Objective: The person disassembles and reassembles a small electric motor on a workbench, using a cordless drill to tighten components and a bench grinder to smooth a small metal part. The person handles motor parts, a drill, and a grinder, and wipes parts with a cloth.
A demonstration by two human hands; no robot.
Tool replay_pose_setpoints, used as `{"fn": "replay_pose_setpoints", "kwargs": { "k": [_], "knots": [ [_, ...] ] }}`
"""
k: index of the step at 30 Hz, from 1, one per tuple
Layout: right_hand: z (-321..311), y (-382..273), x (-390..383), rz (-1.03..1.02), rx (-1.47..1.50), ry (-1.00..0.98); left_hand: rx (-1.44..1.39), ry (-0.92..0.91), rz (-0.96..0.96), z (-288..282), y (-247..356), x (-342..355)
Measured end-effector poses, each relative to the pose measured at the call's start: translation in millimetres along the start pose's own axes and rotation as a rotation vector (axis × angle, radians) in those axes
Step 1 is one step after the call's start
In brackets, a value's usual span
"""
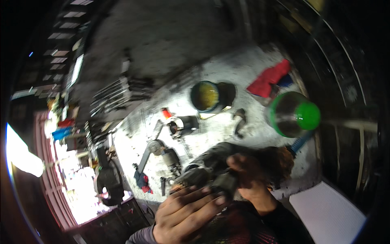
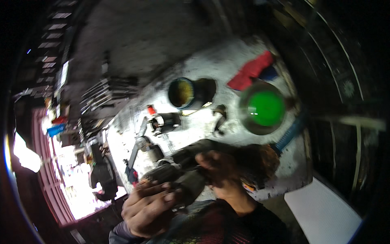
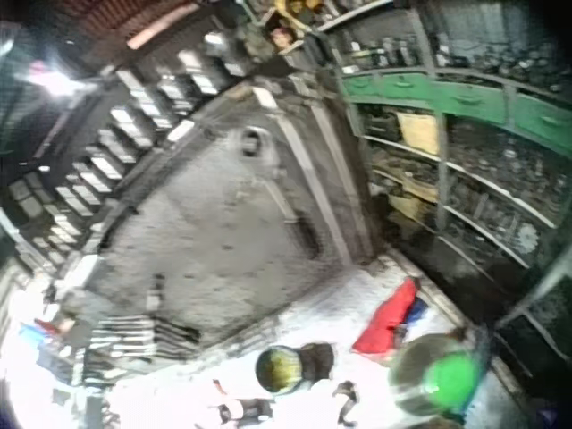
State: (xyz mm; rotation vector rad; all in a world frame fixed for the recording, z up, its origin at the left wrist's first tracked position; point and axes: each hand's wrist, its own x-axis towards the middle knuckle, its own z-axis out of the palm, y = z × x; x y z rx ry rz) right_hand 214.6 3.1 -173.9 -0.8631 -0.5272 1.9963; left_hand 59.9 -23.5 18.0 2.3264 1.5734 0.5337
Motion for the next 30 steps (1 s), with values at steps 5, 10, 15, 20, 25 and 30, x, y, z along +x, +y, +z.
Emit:
{"fn": "replay_pose_setpoints", "kwargs": {
  "k": [5,10,15,20,25,30],
  "knots": [
    [-30.8,-5.9,-8.3,0.308,0.322,0.034,-0.214,0.11,0.026,4.6,-2.8,-14.1],
    [-87.9,-49.5,-18.2,0.33,0.351,-0.36,-0.097,0.369,0.103,23.6,1.6,-22.8],
    [-33.4,-95.8,-66.3,-0.437,-0.469,-0.004,-0.345,0.542,0.039,7.6,15.1,-56.5],
    [75.8,-59.8,-106.3,-1.339,-0.745,-0.231,-0.819,0.761,-0.157,17.6,25.7,-118.7],
    [146.6,24.8,-138.4,-1.44,-1.328,-0.839,-1.605,0.673,-0.12,36.8,27.6,-175.6],
    [212.8,96.0,-127.2,-1.613,-1.359,-0.776,-1.97,0.566,0.099,7.3,9.7,-269.3]
  ]
}}
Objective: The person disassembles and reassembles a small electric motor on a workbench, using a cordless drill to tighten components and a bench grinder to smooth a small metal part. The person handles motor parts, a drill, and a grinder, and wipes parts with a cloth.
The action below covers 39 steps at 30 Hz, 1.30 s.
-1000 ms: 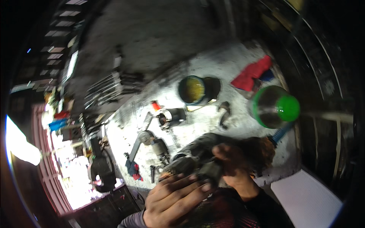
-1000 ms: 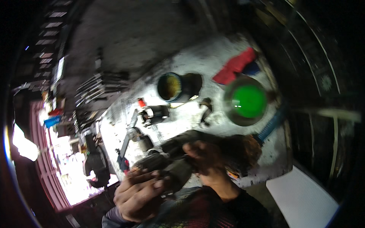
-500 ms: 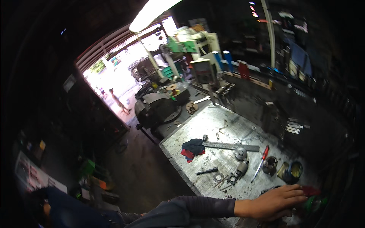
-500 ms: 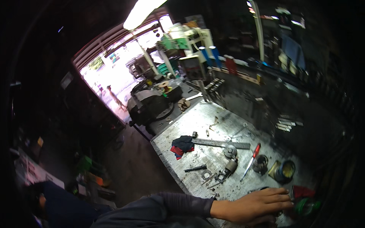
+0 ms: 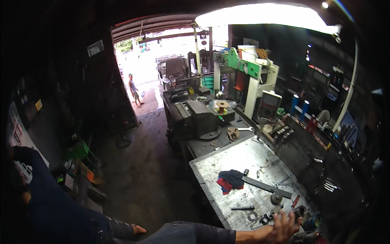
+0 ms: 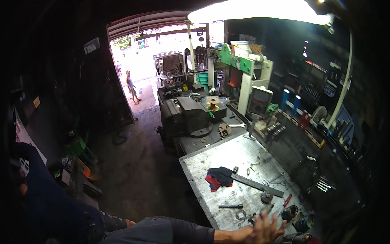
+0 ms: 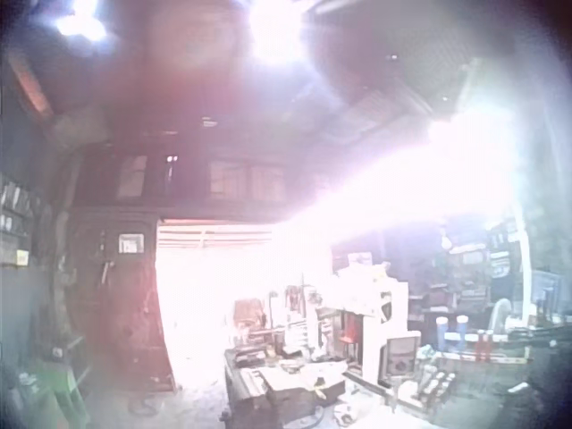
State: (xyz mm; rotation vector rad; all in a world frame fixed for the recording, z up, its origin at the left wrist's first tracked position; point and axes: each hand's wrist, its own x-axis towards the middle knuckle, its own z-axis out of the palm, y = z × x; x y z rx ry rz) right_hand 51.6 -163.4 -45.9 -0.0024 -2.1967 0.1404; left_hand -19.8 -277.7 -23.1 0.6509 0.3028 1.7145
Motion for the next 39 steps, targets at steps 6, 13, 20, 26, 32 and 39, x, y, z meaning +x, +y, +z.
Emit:
{"fn": "replay_pose_setpoints", "kwargs": {
  "k": [6,13,20,26,32,39],
  "knots": [
    [81.5,16.5,28.7,0.44,-0.028,-0.223,0.142,0.131,0.069,-61.6,98.5,-127.1],
    [153.8,-133.6,-11.5,0.535,0.348,-0.547,0.593,0.735,0.178,-164.3,199.6,-275.5],
    [169.4,-193.1,17.4,0.773,0.501,-0.656,0.659,1.002,0.201,-202.9,244.9,-315.9],
    [228.6,-173.5,47.9,0.903,0.49,-0.634,0.681,1.521,0.23,-325.6,213.5,-444.2],
    [300.0,-138.8,145.4,0.505,0.539,-0.347,1.233,1.621,-0.946,-405.2,64.9,-643.7],
    [434.7,-142.6,342.8,0.607,0.689,-0.249,0.309,1.998,-0.594,-480.7,144.0,-678.0]
  ]
}}
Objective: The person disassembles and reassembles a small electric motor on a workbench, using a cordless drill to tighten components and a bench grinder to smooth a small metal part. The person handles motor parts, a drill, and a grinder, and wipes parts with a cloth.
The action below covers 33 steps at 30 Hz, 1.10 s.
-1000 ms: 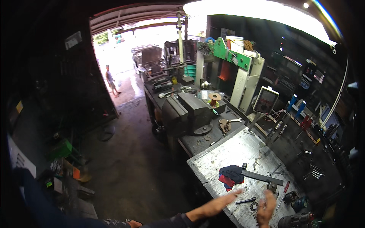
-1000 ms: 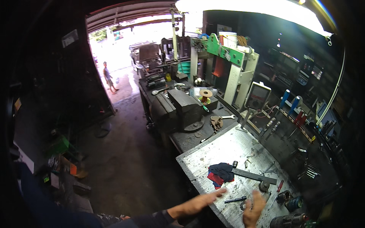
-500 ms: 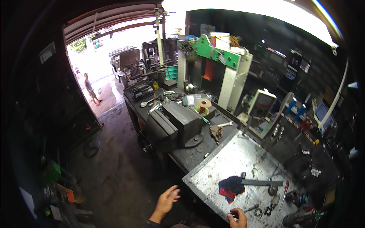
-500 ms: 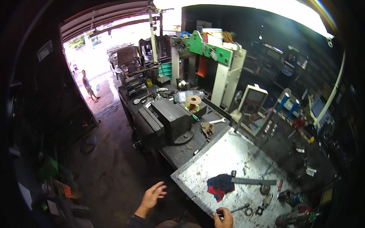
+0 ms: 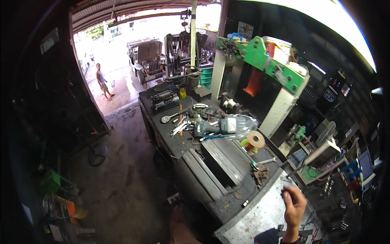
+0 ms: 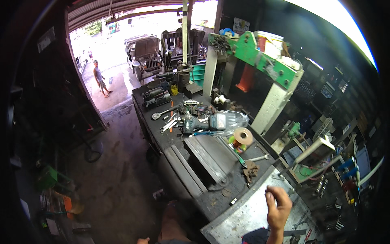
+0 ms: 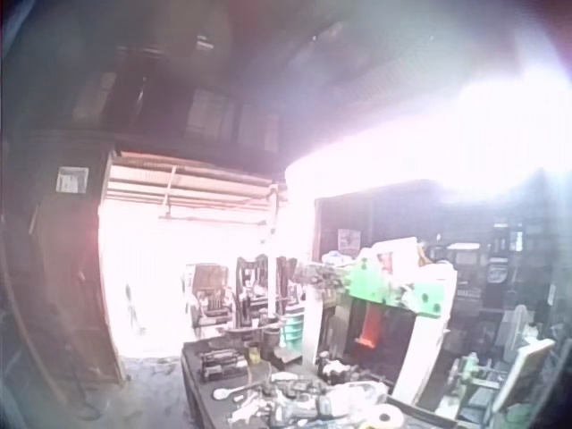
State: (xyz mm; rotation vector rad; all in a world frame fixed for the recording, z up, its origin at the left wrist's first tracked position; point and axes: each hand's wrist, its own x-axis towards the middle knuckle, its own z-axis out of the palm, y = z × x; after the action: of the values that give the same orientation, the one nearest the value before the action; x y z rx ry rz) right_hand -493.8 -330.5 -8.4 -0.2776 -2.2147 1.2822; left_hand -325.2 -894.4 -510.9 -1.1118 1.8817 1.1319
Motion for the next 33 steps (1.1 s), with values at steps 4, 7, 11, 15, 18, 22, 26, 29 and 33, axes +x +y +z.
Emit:
{"fn": "replay_pose_setpoints", "kwargs": {
  "k": [4,7,11,15,18,22,26,29,33],
  "knots": [
    [123.2,-17.6,148.8,-0.161,-0.204,-0.209,0.102,-0.112,0.317,-81.8,188.8,62.1],
    [225.0,4.6,251.0,-0.249,-0.456,-0.518,-0.408,0.0,0.349,-132.7,320.2,64.9],
    [350.7,73.6,320.5,-0.287,-0.916,-0.904,-0.423,0.005,0.565,-177.0,411.8,55.1],
    [417.5,127.1,333.7,-0.243,-1.185,-1.029,-0.512,-0.009,0.384,-181.3,366.1,62.5],
    [434.9,146.3,334.8,-0.361,-1.315,-1.018,-0.444,0.05,0.036,-167.2,283.7,71.6],
    [444.8,154.4,334.4,-0.556,-1.479,-0.977,-0.418,0.048,-0.12,-145.4,209.0,74.5],
    [446.0,137.9,341.1,-0.482,-1.449,-0.91,-0.444,0.094,0.135,-149.8,216.3,78.0],
    [426.4,107.2,359.9,-0.481,-1.412,-0.794,-0.404,0.077,0.182,-178.7,276.1,93.6],
    [381.8,47.1,396.9,-0.406,-1.228,-0.65,-0.163,0.267,0.732,-191.2,427.7,94.6]
  ]
}}
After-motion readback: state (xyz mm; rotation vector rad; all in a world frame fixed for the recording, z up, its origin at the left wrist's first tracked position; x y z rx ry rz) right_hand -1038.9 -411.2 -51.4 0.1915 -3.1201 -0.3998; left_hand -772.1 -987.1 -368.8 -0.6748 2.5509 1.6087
